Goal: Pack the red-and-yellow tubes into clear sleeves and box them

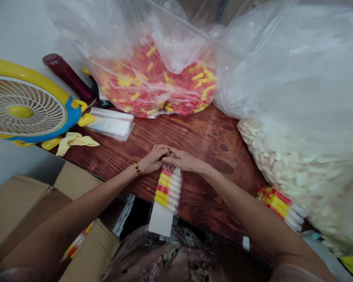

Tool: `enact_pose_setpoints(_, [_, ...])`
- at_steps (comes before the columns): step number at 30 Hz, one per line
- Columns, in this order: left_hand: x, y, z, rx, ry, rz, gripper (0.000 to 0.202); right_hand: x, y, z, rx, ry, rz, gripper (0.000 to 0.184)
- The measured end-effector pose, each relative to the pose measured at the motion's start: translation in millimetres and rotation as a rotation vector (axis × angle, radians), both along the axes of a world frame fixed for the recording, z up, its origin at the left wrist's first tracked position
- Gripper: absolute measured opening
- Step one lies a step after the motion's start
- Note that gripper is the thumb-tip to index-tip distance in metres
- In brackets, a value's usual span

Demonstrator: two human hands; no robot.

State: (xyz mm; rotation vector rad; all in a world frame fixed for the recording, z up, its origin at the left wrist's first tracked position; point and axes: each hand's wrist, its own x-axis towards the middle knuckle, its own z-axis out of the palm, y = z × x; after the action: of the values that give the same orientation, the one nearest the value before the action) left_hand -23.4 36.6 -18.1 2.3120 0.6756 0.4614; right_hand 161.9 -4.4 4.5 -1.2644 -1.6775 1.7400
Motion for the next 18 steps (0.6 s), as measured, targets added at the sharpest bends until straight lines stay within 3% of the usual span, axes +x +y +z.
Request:
enact_pose_setpoints(3, [-0.6,-2.5,-0.7,0.007,-0.021,0.019,0.013,-2.7,-3.0,5.1,0.007,-0.021,0.002,0.048])
enact_pose_setpoints(6, [-1.6,-4.9,1.8,-0.018,-0.056,0.039,0.012,8.8,6.3,8.7,0.019,-0.026,0.010,0.038])
enact_pose_setpoints(8, [-2.0,-5.4,3.1,-0.041,-0.075,0.069,0.010,28.1,24.1,9.1,0.076,-0.090,-0.199,0.033])
enact_pose_setpoints(11, [1.4,-3.2,6.5,-0.101,-0.157,0.138,0.006,69.0,62.3,9.4,0.193,-0.304,-0.765,0.033])
enact_pose_setpoints(12, [4.2,-1.3,8.4,-0.108,-0.183,0.160,0.007,82.4,75.1,9.7,0.207,-0.362,-0.853,0.034])
enact_pose_setpoints(15, [17.6,9.7,14.5,-0.026,-0.180,0.232,0.010,113.2,102.6,11.3,0.236,-0.506,-0.900,0.033])
enact_pose_setpoints(18, [35.3,27.7,17.8,0.145,-0.087,0.304,0.011,130.6,106.4,12.3,0.320,-0.695,-0.871,0.030])
